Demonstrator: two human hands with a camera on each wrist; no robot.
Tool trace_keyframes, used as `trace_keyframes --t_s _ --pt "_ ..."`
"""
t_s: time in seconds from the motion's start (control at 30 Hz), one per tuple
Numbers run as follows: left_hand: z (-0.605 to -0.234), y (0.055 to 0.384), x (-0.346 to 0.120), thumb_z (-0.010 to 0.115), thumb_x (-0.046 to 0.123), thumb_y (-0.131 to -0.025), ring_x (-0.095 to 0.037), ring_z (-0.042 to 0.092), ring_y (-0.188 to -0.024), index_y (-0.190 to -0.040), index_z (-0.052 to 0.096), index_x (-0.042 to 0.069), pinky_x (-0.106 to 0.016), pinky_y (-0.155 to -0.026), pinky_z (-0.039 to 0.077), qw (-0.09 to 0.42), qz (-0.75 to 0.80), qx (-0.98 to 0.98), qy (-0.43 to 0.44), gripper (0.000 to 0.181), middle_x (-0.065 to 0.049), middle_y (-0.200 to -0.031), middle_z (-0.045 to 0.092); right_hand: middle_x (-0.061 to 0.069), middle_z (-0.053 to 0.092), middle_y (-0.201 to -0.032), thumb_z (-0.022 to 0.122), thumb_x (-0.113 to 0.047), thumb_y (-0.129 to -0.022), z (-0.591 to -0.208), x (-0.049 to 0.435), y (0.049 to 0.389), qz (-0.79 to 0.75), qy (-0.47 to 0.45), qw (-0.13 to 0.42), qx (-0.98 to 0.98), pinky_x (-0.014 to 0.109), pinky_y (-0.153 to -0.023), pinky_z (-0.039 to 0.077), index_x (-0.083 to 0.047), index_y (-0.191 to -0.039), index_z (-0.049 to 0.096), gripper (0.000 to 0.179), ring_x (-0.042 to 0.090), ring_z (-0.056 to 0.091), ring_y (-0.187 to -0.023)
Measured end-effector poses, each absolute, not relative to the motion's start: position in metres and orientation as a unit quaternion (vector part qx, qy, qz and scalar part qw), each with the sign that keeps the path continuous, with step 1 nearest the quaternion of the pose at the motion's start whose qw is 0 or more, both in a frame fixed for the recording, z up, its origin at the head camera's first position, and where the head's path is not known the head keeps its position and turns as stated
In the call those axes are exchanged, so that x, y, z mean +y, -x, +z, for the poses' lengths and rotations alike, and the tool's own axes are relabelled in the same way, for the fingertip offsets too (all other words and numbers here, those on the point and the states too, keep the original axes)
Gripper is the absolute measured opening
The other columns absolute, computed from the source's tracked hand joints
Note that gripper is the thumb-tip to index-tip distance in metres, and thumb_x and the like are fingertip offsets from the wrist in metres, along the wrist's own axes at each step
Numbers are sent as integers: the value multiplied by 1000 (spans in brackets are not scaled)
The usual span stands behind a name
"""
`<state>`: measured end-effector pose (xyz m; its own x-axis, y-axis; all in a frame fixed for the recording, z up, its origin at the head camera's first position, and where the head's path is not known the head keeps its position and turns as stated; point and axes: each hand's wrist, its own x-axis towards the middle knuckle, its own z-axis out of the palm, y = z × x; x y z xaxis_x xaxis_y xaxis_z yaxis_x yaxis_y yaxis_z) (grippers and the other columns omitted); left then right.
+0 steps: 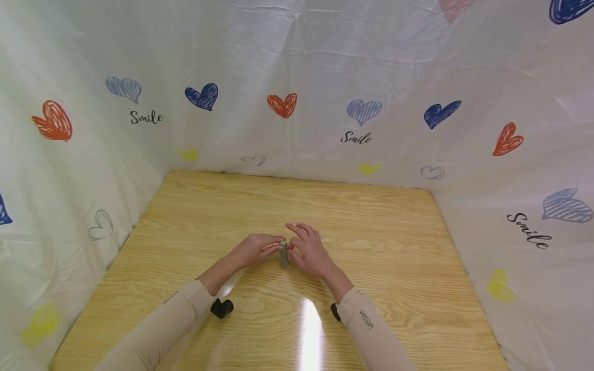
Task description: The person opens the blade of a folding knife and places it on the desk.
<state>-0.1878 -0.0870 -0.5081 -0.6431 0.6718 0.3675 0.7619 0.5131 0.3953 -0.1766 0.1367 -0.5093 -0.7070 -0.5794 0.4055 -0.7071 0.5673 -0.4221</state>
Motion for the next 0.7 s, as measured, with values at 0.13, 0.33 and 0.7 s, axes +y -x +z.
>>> trace_keyframes --t_s 0.13,0.33,0.7 --pt "-509 188 -88 61 19 -95 -21 71 -100 -120 67 4 -29 -84 57 74 -266 -868 412 30 -10 -112 73 16 44 -149 65 -13 -91 -508 136 176 292 -377 87 -874 67 -96 35 -15 -81 60 12 44 39 -132" --pt "-510 189 -89 60 19 -96 -21 71 -100 -119 68 5 -29 -83 57 66 -288 -865 406 28 -10 -112 73 19 41 -150 62 -8 -92 -509 138 177 333 -380 60 -861 69 -98 31 -14 -82 57 13 43 35 -134" --pt "-512 190 -91 59 22 -96 -20 71 -101 -116 69 9 -31 -84 57 41 -289 -876 383 26 -8 -111 73 8 62 -115 59 -18 -97 -506 144 179 332 -386 17 -861 43 -88 49 -14 -88 61 9 21 55 -103"
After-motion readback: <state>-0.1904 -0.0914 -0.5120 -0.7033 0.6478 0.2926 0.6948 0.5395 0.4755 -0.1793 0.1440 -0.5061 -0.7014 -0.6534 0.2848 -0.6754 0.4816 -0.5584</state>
